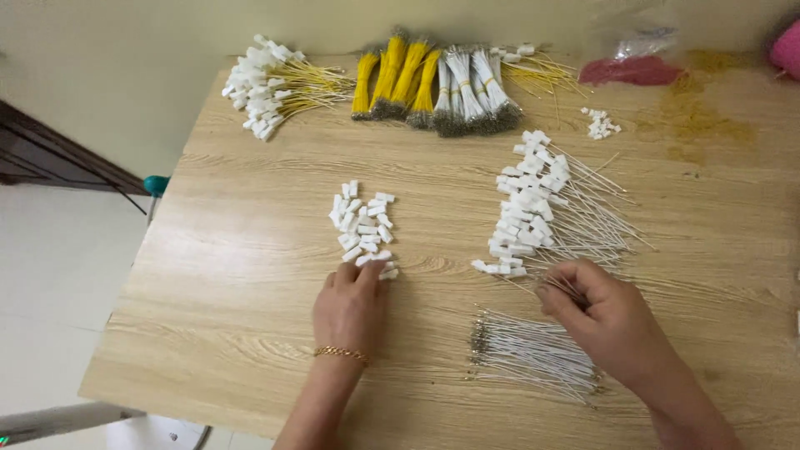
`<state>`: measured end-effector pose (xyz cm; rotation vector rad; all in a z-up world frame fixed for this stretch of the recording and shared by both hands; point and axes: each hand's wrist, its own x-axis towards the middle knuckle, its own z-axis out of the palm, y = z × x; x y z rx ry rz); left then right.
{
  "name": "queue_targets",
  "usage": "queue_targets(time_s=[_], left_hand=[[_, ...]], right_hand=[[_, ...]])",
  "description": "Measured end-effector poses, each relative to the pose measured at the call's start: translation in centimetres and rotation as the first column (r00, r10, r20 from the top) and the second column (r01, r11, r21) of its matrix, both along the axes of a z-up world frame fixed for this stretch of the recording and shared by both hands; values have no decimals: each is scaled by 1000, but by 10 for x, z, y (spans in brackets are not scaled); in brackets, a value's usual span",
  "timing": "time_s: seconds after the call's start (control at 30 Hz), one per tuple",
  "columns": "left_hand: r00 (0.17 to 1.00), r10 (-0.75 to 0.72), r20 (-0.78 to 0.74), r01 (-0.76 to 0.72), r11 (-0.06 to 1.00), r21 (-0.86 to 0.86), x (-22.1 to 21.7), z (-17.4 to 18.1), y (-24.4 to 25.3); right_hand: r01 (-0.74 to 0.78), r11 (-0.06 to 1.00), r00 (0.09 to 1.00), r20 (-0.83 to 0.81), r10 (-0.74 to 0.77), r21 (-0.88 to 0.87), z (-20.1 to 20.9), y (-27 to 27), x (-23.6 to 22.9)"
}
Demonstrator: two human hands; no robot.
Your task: Assembling electrical wire connectors by inserting wires into plastic housings.
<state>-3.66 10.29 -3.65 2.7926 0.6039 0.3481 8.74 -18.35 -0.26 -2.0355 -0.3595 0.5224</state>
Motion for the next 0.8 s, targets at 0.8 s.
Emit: queue_targets(time_s=[0.8], left_hand=[[973, 72, 220, 172, 413, -895, 29, 34, -49]], right_hand=[[-72, 993, 907, 420, 26, 93, 32, 12, -5]])
